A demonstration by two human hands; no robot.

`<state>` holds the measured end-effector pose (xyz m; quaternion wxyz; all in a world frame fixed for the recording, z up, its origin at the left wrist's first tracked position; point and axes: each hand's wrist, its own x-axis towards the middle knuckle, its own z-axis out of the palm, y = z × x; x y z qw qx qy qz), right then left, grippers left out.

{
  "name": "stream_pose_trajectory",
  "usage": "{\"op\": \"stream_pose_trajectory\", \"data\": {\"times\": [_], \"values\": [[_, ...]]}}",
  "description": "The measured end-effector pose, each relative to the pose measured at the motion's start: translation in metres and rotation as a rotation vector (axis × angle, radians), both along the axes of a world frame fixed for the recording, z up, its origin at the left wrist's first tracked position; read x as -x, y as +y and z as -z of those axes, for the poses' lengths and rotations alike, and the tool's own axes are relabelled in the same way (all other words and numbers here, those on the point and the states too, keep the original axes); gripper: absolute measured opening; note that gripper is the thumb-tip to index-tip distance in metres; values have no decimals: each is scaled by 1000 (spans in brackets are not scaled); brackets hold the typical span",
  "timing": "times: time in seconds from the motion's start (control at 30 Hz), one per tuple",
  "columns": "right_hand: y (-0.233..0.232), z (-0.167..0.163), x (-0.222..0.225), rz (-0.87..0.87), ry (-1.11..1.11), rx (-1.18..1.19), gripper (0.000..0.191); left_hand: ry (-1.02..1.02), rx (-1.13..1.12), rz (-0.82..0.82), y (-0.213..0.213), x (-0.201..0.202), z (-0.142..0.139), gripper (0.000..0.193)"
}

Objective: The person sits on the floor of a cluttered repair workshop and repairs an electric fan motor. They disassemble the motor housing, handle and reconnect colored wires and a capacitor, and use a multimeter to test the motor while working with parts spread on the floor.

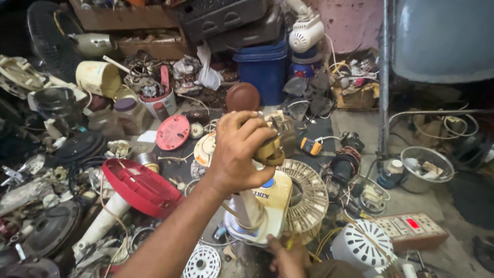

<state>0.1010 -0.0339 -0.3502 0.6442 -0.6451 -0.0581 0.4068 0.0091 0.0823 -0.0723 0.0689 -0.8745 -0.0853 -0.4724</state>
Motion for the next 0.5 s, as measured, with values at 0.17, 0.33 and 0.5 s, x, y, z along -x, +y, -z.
{"op": "stream_pose_trajectory", "data": {"times": [0.17,0.33,0.5], "values": [[3,-48,-71,23,-253,-187,37,-155,29,-116,-3,-4,11,52],[15,-75,-92,21,-546,139,42,-229,47,-213,10,-18,13,58],[10,-81,-87,129,-786,-174,32,-204,44,-184,14,-16,12,59]]}}
